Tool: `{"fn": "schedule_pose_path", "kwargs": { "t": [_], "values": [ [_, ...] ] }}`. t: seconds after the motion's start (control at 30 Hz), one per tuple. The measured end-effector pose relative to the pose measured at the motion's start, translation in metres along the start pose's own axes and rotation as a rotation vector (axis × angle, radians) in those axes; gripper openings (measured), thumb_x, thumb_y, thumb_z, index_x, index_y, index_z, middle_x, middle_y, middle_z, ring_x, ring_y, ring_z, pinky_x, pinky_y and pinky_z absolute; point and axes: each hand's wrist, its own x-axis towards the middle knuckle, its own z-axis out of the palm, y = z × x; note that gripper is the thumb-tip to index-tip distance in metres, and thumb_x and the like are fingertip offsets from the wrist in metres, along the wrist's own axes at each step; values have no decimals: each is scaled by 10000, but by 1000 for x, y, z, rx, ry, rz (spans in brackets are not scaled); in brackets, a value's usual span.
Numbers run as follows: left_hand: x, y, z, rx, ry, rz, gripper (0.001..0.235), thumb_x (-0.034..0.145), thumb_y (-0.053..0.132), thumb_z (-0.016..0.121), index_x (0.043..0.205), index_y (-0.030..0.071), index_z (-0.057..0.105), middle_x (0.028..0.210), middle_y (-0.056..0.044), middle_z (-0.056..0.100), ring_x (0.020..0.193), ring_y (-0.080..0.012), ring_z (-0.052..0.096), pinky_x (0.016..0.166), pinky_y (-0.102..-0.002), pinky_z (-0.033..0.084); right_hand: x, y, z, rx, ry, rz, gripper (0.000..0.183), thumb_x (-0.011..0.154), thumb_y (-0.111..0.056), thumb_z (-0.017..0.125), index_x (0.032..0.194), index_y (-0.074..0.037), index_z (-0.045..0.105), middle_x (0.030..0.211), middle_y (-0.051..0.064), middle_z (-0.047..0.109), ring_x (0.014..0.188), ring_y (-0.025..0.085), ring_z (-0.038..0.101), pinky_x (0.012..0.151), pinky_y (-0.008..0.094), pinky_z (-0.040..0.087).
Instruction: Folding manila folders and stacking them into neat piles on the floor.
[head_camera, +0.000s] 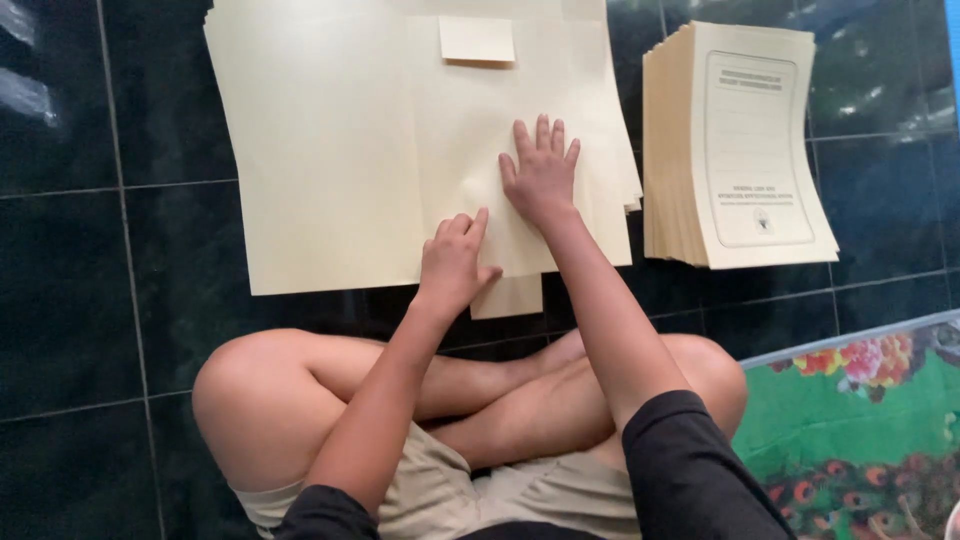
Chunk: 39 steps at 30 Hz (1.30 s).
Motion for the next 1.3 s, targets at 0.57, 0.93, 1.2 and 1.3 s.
{"fn": "schedule_pose_path", "kwargs": {
  "t": [0.57, 0.93, 1.2, 1.3],
  "values": [
    [30, -14, -34, -352, 92, -101, 899, 803, 271, 798, 1540, -45, 393, 731, -31, 630, 678, -219, 609, 632, -351, 527, 111, -48, 8, 180, 153, 47, 715, 1034, -603, 367, 1529, -100, 478, 1646, 303, 94, 1503, 515, -43, 1146, 732, 1],
    [32, -13, -40, -446, 35, -152, 966, 764, 230, 842, 1566, -11, 360, 708, -34, 627, 663, -211, 605, 651, -350, 531, 159, -90, 7, 71, 99, -62, 717, 911, -275, 513, 1608, -344, 359, 1656, 285, 180, 1522, 498, 101, 1157, 748, 96],
    [30, -15, -28, -415, 77, -140, 887, 796, 249, 803, 1554, 11, 409, 731, -13, 605, 688, -195, 582, 651, -336, 519, 139, -70, -15, 119, -22, -38, 631, 1020, -481, 370, 1627, -365, 245, 1726, -15, 148, 1587, 200, 88, 1166, 723, -98],
    [31, -15, -28, -416, 65, -155, 890, 802, 262, 799, 1562, 25, 404, 737, -9, 605, 699, -192, 585, 661, -338, 521, 136, -73, -37, 112, -129, 37, 625, 1040, -578, 356, 1621, -402, 209, 1720, -81, 71, 1576, 176, 19, 1187, 692, -112]
  ]
}}
